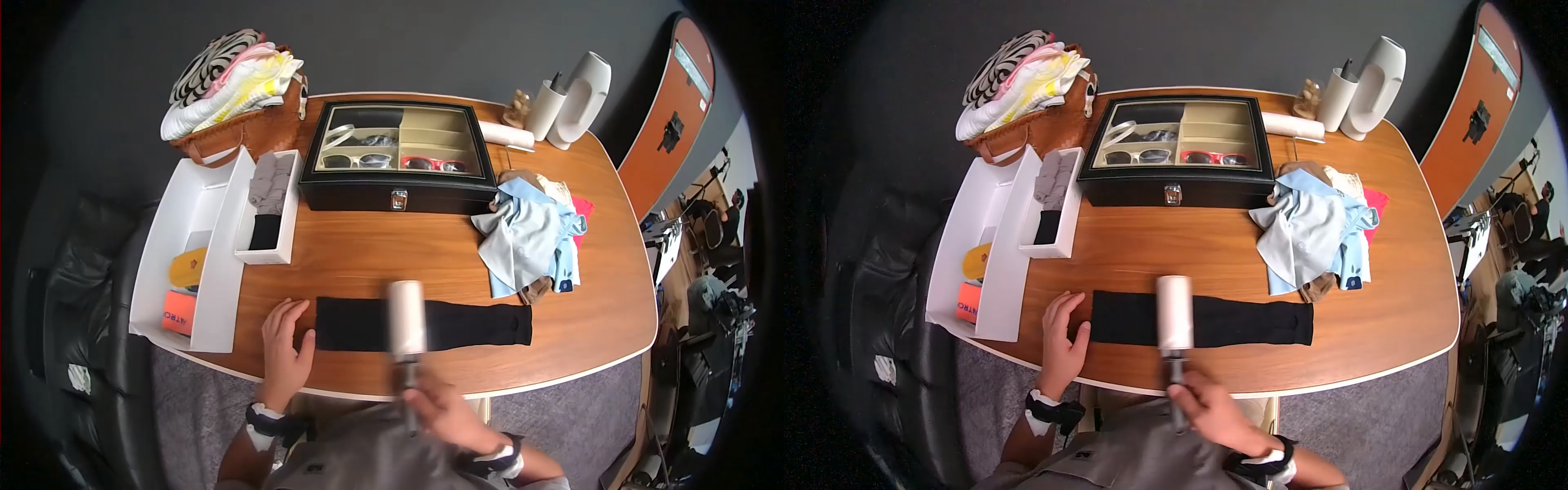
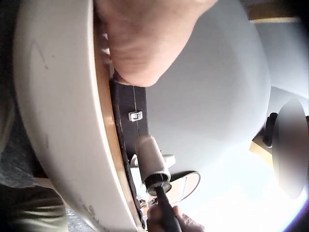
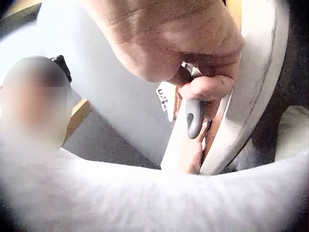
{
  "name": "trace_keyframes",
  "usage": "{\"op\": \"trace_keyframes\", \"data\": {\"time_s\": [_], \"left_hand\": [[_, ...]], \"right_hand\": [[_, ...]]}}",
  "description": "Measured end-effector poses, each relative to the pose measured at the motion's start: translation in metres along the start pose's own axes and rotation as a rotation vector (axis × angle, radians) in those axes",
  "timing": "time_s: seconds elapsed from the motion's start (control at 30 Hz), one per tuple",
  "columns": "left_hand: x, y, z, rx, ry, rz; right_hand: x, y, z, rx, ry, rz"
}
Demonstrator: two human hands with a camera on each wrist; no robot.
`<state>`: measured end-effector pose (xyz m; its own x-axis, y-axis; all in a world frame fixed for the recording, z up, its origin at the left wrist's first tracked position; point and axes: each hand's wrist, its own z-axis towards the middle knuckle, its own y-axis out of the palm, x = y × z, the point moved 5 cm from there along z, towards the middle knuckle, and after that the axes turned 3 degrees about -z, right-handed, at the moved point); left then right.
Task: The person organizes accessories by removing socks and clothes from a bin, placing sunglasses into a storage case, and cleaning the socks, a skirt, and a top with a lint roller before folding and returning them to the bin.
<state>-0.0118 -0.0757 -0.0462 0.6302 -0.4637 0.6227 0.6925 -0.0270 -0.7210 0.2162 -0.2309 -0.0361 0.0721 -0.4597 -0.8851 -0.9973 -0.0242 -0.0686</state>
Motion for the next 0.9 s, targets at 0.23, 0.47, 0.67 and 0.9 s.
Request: {"op": "trace_keyframes", "data": {"time_s": [0.23, 0.47, 0.67, 0.9], "left_hand": [[-0.004, -0.001, 0.0, 0.028, -0.021, -0.083], [0.002, 0.001, 0.004, -0.024, 0.019, 0.013], [0.006, 0.001, 0.004, -0.032, -0.009, 0.013], [0.006, 0.003, 0.003, -0.034, -0.01, 0.037]], "right_hand": [[-0.011, 0.073, 0.041, -0.425, 0.076, -0.032], [-0.012, 0.064, 0.041, -0.398, 0.211, -0.128], [-0.01, 0.021, 0.019, -0.216, 0.278, -0.071], [0.019, -0.044, -0.012, 0.059, 0.273, 0.054]]}}
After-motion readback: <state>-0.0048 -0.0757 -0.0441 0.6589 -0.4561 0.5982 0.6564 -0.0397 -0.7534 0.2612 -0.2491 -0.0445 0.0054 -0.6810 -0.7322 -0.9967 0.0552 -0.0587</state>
